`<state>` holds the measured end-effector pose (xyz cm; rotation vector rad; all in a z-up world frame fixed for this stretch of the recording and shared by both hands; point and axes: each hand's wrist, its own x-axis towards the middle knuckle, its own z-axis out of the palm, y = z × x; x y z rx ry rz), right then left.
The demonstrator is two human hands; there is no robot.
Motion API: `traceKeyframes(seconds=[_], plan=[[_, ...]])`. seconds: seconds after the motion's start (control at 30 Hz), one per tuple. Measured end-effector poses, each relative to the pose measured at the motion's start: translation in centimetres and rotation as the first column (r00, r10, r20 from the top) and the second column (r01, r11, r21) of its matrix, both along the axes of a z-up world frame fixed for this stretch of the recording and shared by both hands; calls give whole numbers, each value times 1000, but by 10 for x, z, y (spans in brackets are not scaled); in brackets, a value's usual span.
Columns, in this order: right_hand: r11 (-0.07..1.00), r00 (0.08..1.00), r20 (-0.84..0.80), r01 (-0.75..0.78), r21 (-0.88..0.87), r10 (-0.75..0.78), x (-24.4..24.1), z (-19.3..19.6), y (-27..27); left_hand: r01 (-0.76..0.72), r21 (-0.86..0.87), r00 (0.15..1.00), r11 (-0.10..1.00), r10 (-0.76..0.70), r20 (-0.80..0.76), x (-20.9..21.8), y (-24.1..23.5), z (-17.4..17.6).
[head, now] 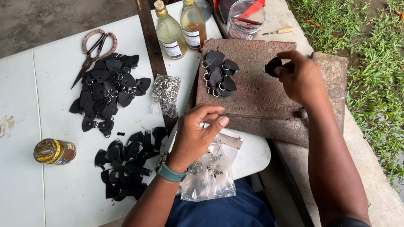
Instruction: The person assembles keychains by attaching small metal rings to black leather pieces. They pick up a leather piece and a ring, connect them by hand, and place the finished keychain on a brick to the right.
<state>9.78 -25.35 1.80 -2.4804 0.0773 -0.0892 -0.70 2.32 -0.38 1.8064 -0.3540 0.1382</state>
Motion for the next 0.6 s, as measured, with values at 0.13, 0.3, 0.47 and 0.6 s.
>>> traceKeyframes(seconds=[0.13,0.3,0.47,0.6], plan=[[977,998,-43,40,-211,-50,31,-23,-14,63,7,997,998,-63,-43,1,-8,-5],[969,996,-20,80,-233,-87,30,-32,-17,105,39,994,994,-103,-49,2,-8,-7],[973,922,322,-173,-154,215,-19,-19,5,93,224,995,970,-86,-42,-1,12,-3],[759,751,196,-649,42,631,-79,-15,50,107,465,994,879,-96,-47,-15,37,-4]])
